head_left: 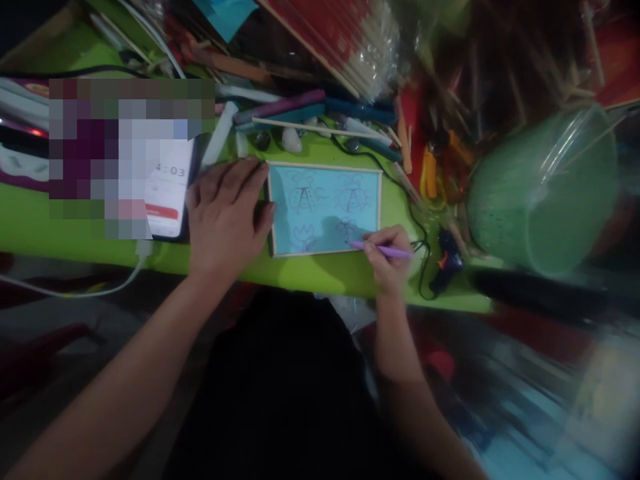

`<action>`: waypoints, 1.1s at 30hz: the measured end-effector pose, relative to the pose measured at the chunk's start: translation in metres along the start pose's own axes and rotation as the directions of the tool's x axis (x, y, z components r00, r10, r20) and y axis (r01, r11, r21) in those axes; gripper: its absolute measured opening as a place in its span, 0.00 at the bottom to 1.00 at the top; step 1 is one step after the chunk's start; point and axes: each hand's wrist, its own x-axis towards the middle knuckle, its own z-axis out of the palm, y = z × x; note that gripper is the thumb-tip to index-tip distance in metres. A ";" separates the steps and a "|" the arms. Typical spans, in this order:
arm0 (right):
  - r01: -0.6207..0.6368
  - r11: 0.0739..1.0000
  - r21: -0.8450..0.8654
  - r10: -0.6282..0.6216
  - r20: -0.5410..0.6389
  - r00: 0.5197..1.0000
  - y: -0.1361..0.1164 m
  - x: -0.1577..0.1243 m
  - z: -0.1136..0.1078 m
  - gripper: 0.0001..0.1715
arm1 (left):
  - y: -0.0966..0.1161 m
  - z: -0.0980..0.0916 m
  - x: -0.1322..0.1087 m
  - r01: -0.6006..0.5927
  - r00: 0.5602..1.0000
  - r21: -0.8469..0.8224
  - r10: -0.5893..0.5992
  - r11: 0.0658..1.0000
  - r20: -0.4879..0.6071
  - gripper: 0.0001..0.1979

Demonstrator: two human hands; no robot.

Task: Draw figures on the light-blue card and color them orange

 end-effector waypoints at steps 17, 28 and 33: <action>-0.085 0.996 0.022 0.079 0.192 0.978 -0.011 0.001 -0.001 0.10 | -0.001 0.001 0.001 -0.012 1.000 -0.001 0.012 1.000 -0.011 0.28; 0.005 0.999 0.032 -0.007 0.054 0.998 0.003 -0.004 -0.001 0.08 | -0.006 0.008 0.002 -0.042 0.997 0.012 0.042 0.999 -0.066 0.29; 0.035 0.999 0.018 -0.035 -0.004 0.999 0.006 -0.004 -0.001 0.08 | -0.006 0.009 0.002 -0.035 0.997 0.006 0.035 0.999 -0.073 0.30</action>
